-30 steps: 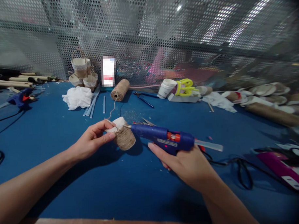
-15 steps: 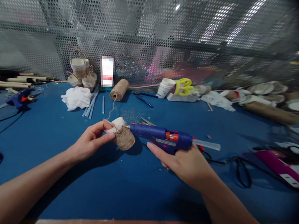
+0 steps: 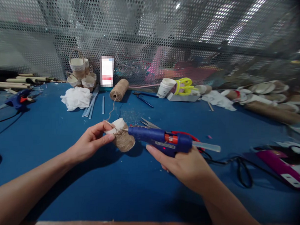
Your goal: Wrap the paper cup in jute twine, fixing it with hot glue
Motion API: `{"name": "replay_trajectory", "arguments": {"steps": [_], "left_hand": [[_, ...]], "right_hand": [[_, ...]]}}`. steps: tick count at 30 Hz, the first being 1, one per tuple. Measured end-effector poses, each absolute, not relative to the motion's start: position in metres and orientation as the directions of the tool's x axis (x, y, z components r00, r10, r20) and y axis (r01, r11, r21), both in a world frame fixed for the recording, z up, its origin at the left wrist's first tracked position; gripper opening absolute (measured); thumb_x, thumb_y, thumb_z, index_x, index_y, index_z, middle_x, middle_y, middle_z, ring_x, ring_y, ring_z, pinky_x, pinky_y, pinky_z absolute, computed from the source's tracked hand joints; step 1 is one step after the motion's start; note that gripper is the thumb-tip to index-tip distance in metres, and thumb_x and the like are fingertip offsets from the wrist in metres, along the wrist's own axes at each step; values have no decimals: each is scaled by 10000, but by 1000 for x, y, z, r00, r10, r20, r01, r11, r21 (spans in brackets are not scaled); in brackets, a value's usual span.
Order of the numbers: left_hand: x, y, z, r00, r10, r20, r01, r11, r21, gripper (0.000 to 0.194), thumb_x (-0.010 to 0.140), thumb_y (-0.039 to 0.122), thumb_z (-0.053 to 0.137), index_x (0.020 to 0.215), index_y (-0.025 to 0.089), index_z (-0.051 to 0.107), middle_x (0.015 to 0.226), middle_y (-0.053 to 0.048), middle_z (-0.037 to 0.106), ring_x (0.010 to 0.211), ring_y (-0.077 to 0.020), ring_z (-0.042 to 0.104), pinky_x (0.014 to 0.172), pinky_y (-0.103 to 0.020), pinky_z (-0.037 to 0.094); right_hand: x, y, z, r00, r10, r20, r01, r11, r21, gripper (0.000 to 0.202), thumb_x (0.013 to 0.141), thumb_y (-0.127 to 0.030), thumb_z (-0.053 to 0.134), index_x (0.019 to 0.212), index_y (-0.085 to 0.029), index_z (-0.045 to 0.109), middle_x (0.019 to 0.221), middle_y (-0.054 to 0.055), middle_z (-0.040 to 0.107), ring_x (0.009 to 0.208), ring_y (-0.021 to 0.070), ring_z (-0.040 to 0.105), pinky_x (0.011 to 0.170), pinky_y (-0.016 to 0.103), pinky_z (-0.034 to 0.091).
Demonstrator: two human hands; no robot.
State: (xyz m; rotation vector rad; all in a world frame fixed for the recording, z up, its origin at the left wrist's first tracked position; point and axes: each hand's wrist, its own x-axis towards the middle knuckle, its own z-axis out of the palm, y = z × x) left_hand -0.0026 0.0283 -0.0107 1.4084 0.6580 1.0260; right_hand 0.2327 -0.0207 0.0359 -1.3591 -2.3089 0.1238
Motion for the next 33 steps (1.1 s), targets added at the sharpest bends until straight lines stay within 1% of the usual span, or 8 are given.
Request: {"name": "replay_trajectory", "arguments": {"steps": [2,4,8,12,14,21,26,33], "left_hand": [[-3,28,-11,455,868,198,-199,-117,973,92,778,226,602,722,163,563,790,-9,558,759,-124,519,730,-251,414],[-3,29,-11,456,868,197,-210,-110,971,86,778,222,600,728,164,563,793,-15,563,756,-128,520,723,-253,420],[-3,28,-11,451,872,190,-218,-99,971,83,770,219,608,721,165,569,800,-16,568,753,-130,519,721,-254,421],[-2,27,-10,443,875,194,-226,-101,969,85,764,225,617,721,164,577,791,-10,569,744,-127,520,719,-252,415],[-2,27,-9,443,874,197,-225,-105,969,88,764,229,617,720,164,578,780,-8,564,740,-126,520,716,-251,415],[-2,28,-9,439,876,199,-219,-111,970,105,760,245,624,719,161,576,779,-11,563,736,-126,523,712,-252,424],[-2,27,-9,438,877,198,-223,-107,969,102,755,240,629,709,163,578,773,-7,563,732,-123,523,712,-254,428],[-2,29,-11,439,874,209,-205,-129,970,108,766,237,617,716,154,569,766,-20,558,748,-133,524,709,-263,428]], "right_hand": [[234,-20,36,-323,916,238,815,397,-422,325,812,-339,470,525,-241,585,366,-35,507,350,130,502,436,253,436],[234,-19,37,-233,956,179,819,292,-493,385,798,-368,497,436,-238,483,362,-33,498,347,131,504,428,256,438],[231,-16,41,-213,960,183,797,279,-535,366,760,-356,520,418,-242,455,351,-35,476,367,144,509,456,273,450],[227,-15,46,-52,997,64,741,81,-667,398,731,-387,553,400,-233,395,343,-39,468,337,128,492,433,260,456],[225,-16,47,-22,1000,15,709,26,-704,397,721,-407,565,410,-232,393,348,-41,469,337,123,493,430,249,463],[223,-15,47,6,1000,19,662,10,-750,355,690,-395,595,436,-229,411,333,-49,453,314,115,469,406,235,459],[224,-16,49,-19,1000,-16,637,-1,-771,269,692,-379,580,506,-230,454,364,-54,468,352,130,524,413,227,473],[225,-19,45,-51,999,5,679,39,-733,375,722,-398,575,437,-227,401,345,-50,454,330,113,483,408,229,452]]}}
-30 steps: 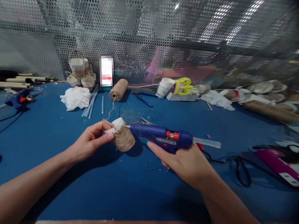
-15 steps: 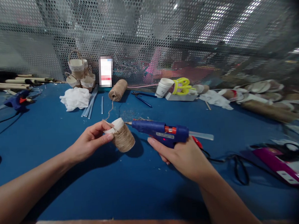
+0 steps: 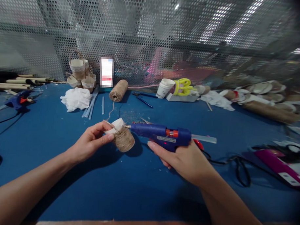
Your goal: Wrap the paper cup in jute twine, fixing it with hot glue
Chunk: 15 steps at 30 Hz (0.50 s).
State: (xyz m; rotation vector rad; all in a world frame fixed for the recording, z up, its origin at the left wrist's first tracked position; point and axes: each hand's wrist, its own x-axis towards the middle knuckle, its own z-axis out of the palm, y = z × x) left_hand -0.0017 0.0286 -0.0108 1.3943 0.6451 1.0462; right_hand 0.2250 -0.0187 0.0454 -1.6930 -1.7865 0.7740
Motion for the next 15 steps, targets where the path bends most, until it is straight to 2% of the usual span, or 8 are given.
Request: {"name": "replay_trajectory", "arguments": {"steps": [6,15], "left_hand": [[-1,29,-10,429,876,220,-156,-168,973,118,766,238,615,711,147,563,764,-16,564,727,-126,523,711,-262,421],[-1,29,-9,413,886,209,-137,-167,976,160,749,276,631,701,145,553,730,-8,549,697,-120,508,681,-247,411]], "right_hand": [[225,-20,38,-171,978,123,754,210,-622,368,764,-377,533,442,-239,418,345,-40,466,350,139,499,399,256,429],[226,-22,33,-226,956,187,761,293,-579,254,764,-369,530,540,-254,571,367,-29,502,441,179,571,406,265,427]]}}
